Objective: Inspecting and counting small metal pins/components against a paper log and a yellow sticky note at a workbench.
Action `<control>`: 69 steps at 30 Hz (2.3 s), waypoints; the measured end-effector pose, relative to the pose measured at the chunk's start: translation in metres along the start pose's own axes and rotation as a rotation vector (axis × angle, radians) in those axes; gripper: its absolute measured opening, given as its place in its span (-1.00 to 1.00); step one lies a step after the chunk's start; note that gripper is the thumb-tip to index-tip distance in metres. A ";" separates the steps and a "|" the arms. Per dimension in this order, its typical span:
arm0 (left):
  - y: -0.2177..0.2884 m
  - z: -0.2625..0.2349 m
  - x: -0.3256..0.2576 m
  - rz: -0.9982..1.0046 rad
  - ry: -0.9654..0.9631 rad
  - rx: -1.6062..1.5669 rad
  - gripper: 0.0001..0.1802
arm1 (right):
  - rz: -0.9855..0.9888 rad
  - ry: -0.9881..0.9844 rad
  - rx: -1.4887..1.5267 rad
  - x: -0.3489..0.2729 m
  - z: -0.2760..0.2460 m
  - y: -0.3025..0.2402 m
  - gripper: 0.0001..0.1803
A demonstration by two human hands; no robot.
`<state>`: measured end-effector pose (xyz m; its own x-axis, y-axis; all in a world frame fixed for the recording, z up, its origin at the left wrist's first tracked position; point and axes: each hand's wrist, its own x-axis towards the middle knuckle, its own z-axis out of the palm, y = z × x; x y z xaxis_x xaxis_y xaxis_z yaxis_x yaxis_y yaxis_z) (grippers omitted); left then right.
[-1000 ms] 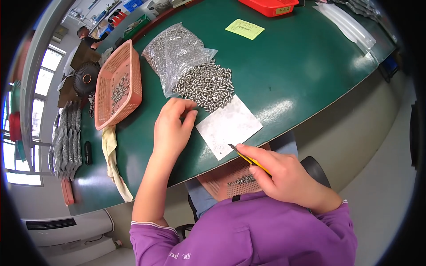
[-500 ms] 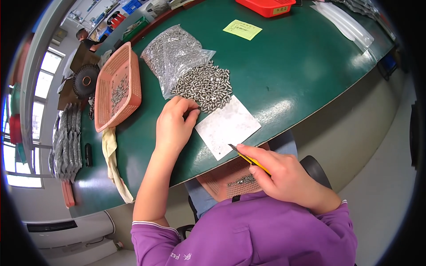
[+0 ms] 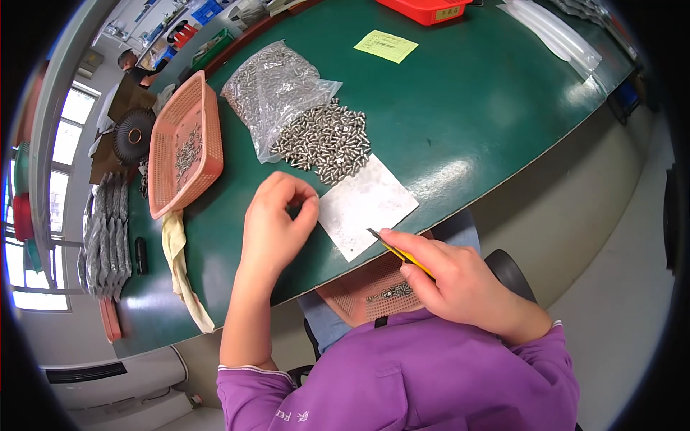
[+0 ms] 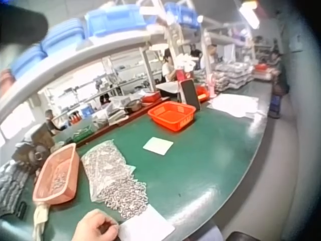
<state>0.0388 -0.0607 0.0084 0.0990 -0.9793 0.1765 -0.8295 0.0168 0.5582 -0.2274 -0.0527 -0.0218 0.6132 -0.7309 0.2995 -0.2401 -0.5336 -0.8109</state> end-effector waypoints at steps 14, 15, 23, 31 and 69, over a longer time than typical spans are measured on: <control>0.024 0.021 -0.050 0.051 -0.052 0.007 -0.83 | 0.015 -0.152 -0.163 0.010 0.014 -0.006 -0.43; 0.024 0.021 -0.050 0.050 -0.048 0.003 -0.83 | 0.017 -0.154 -0.162 0.010 0.015 -0.005 -0.43; 0.025 0.021 -0.049 0.067 -0.046 0.007 -0.83 | -0.008 -0.180 -0.193 0.011 0.014 -0.004 -0.40; 0.028 0.019 -0.050 0.119 -0.046 0.026 -0.86 | -0.009 -0.200 -0.188 0.012 0.011 -0.004 -0.37; -0.013 0.016 0.025 0.059 0.029 0.087 -0.90 | -0.032 -0.011 -0.015 -0.004 -0.005 0.000 -0.46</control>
<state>0.0430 -0.0882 -0.0069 0.0637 -0.9709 0.2311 -0.8790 0.0550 0.4737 -0.2337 -0.0518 -0.0211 0.6291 -0.7089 0.3190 -0.2320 -0.5629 -0.7933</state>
